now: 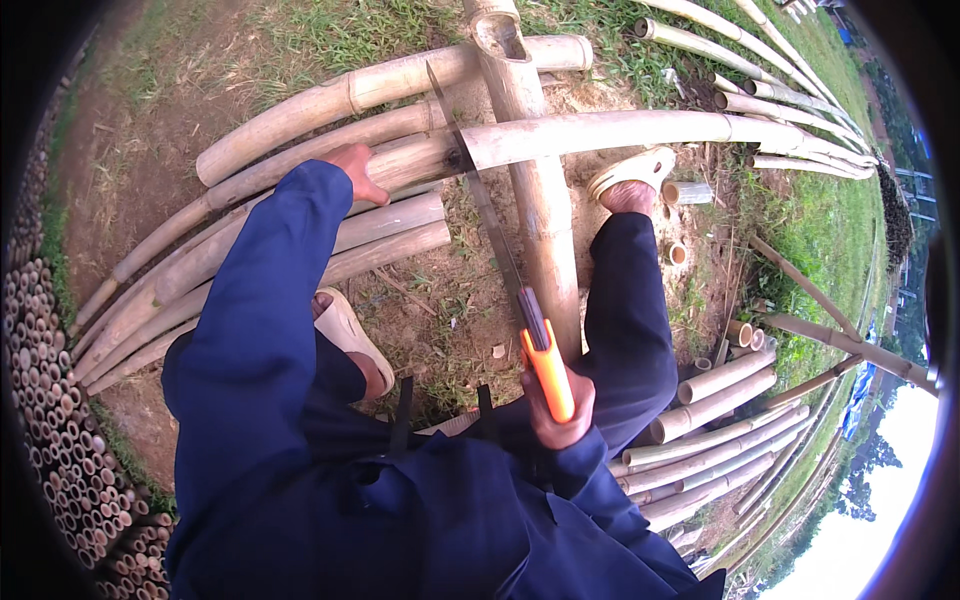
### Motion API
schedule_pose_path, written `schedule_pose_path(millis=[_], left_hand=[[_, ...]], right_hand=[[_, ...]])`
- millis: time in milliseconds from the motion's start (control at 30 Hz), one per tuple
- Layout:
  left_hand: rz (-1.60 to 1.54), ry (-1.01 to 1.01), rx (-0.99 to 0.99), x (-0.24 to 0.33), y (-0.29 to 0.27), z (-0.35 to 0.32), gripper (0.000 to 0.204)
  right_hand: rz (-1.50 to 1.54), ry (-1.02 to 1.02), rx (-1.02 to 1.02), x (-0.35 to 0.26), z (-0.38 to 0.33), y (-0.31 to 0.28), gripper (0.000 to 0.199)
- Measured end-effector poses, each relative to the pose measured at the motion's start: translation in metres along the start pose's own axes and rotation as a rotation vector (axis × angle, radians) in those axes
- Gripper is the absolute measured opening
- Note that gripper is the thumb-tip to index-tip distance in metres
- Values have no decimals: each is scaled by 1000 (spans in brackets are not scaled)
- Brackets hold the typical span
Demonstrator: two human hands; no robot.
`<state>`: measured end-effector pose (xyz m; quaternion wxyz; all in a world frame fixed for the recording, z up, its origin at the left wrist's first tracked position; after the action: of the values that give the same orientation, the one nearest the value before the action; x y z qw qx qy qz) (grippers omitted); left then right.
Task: The person sits on the ground and uses a hand saw to cut a long bamboo pole into shorter sections. They repeatedly position the pole, saw through it, and set the cut pieces aside.
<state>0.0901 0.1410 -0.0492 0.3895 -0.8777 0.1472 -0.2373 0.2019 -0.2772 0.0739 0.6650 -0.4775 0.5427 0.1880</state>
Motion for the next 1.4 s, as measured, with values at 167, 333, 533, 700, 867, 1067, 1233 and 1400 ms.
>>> schedule_pose_path(millis=[167, 333, 533, 700, 867, 1067, 1233, 1400], left_hand=[[-91, 52, -76, -24, 3, 18, 81], [-79, 32, -88, -10, -4, 4, 88], [-61, 6, -54, -8, -2, 14, 94], [-27, -7, -49, -9, -9, -2, 84], [4, -11, -1, -1, -3, 0, 77], [101, -3, 138, 6, 1, -24, 74], [164, -49, 204, 8, 9, -38, 77], [176, -81, 206, 21, 10, -36, 78]], right_hand=[[202, -98, -19, 15, 77, 38, 12], [-66, -69, -7, -21, -57, -22, 38], [174, -162, 20, 12, 100, 43, 17], [59, -21, -19, -3, -8, 4, 17], [-22, 8, -40, -19, -31, -16, 34], [113, -58, -63, 11, 71, 28, 13], [-13, -52, -4, -13, -50, -18, 32], [49, -40, 17, 8, 56, 23, 12]])
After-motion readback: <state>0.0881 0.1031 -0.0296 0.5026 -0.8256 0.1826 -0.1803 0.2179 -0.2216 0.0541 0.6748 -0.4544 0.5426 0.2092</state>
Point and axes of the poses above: each hand's wrist, its own z-axis towards the middle knuckle, its own y-axis out of the palm, x = y × z, the point moved 5 cm from there along z, towards the middle knuckle, and after that the axes turned 8 degrees about -y, right-handed, at the moved point
